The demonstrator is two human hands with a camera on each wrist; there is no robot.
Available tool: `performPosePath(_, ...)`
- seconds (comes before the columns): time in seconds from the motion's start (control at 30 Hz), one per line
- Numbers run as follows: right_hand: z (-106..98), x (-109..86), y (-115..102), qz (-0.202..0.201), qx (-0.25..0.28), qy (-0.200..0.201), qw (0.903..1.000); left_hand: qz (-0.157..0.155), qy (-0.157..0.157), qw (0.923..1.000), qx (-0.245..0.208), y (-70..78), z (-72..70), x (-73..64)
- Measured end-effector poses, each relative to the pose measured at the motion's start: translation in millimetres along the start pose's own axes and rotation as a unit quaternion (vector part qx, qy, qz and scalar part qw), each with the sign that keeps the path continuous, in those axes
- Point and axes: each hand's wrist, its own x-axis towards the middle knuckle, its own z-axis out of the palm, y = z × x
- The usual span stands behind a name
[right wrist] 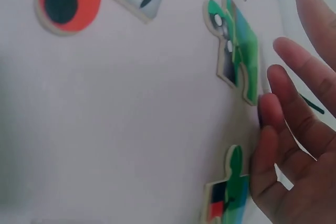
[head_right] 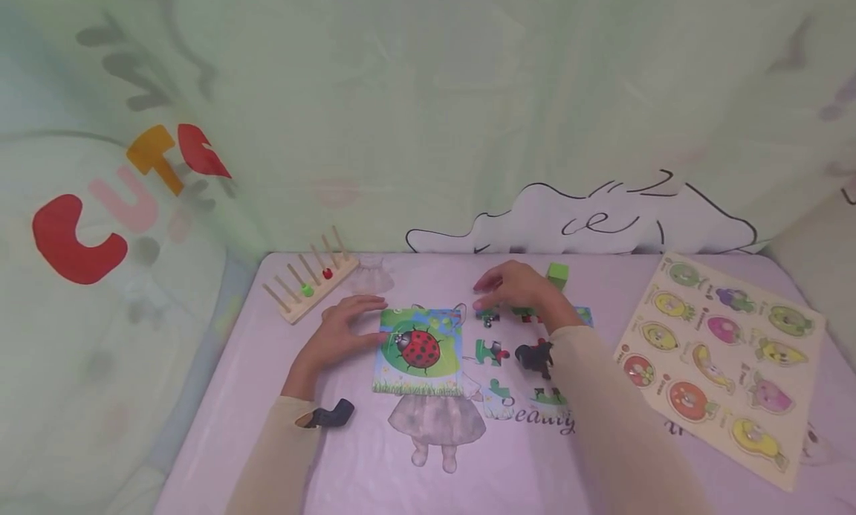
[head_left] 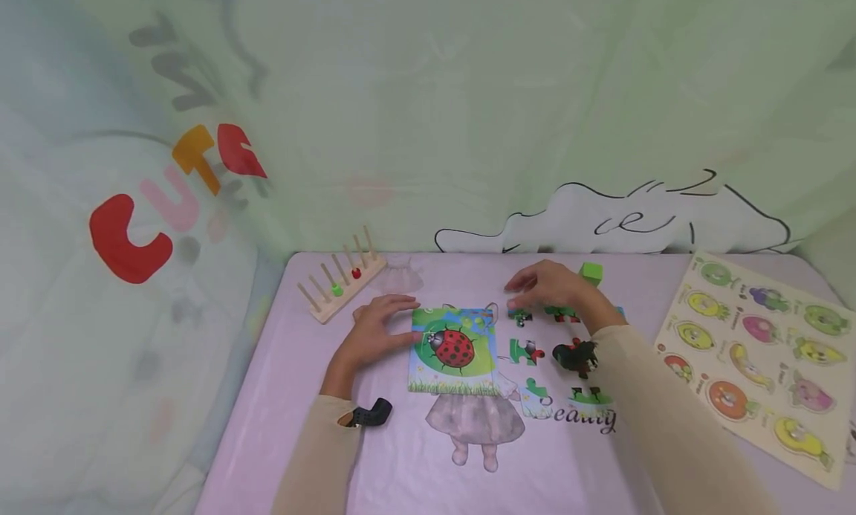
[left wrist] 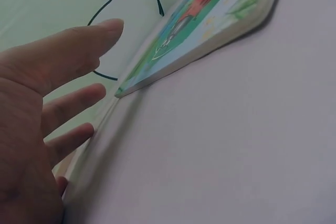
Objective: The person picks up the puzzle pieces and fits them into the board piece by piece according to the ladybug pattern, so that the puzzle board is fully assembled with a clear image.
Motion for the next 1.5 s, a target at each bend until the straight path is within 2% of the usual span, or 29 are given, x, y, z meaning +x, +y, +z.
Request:
performPosePath(0.13,1,1.3,7,0.005,0.004,-0.007,1.0,0.001,-0.005,1.0,0.001,-2.2,1.9,0.2)
performPosePath(0.37,1,5.0,17,0.027,0.023,-0.016,0.9992,-0.001,-0.026,0.9991,0.033,-4.3,1.6,0.1)
performPosePath(0.53,1,6.3,18,0.029,0.023,-0.022,0.9991,-0.004,-0.038,0.998,0.05,-1.2,0.0,-0.8)
performPosePath(0.87,3,6.6,17,0.032,0.032,-0.02,0.9988,-0.008,-0.042,0.9971,0.062,2.8,-0.7,-2.7)
performPosePath(1.17,4,4.9,17,0.026,0.007,0.0,0.9996,0.008,-0.046,0.9959,0.078,3.5,-0.7,-2.8)
performPosePath(1.5,7,6.2,17,0.027,-0.019,0.014,0.9993,0.007,-0.057,0.9942,0.091,1.3,0.2,-2.1)
